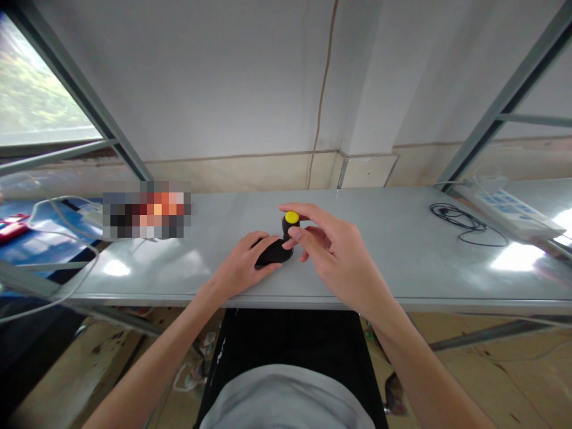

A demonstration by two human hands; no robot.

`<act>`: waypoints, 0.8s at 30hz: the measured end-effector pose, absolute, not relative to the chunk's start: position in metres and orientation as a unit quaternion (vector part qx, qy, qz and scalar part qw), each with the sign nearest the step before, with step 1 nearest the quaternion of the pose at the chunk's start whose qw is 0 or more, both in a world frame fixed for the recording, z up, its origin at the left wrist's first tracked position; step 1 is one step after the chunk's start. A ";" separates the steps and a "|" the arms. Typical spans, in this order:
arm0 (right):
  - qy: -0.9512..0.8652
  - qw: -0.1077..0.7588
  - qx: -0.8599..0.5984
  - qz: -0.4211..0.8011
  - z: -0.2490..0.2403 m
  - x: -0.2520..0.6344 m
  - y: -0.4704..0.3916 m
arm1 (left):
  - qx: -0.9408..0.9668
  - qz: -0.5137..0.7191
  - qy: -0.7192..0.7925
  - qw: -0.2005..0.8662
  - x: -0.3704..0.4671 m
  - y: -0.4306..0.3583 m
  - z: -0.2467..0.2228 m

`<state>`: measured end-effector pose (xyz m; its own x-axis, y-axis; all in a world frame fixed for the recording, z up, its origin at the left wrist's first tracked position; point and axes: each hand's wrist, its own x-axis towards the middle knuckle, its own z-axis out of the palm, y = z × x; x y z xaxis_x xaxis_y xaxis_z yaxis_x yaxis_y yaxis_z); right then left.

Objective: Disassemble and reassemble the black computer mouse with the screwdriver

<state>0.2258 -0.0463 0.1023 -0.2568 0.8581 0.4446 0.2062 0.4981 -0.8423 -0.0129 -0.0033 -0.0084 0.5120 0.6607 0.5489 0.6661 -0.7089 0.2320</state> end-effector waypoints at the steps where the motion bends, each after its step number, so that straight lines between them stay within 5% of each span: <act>1: -0.717 0.483 -0.371 0.338 0.102 0.226 -0.046 | -0.869 -0.313 -0.382 0.002 -0.013 -0.003 -0.008; 24: -0.712 0.483 -0.374 0.346 0.101 0.226 -0.045 | -0.869 -0.312 -0.385 0.002 -0.013 -0.003 -0.009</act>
<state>0.2256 -0.0447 0.1012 -0.2547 0.8667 0.4288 0.1986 0.4809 -0.8540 -0.0129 -0.0027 -0.0091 0.5094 0.6674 0.5433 0.6696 -0.7039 0.2369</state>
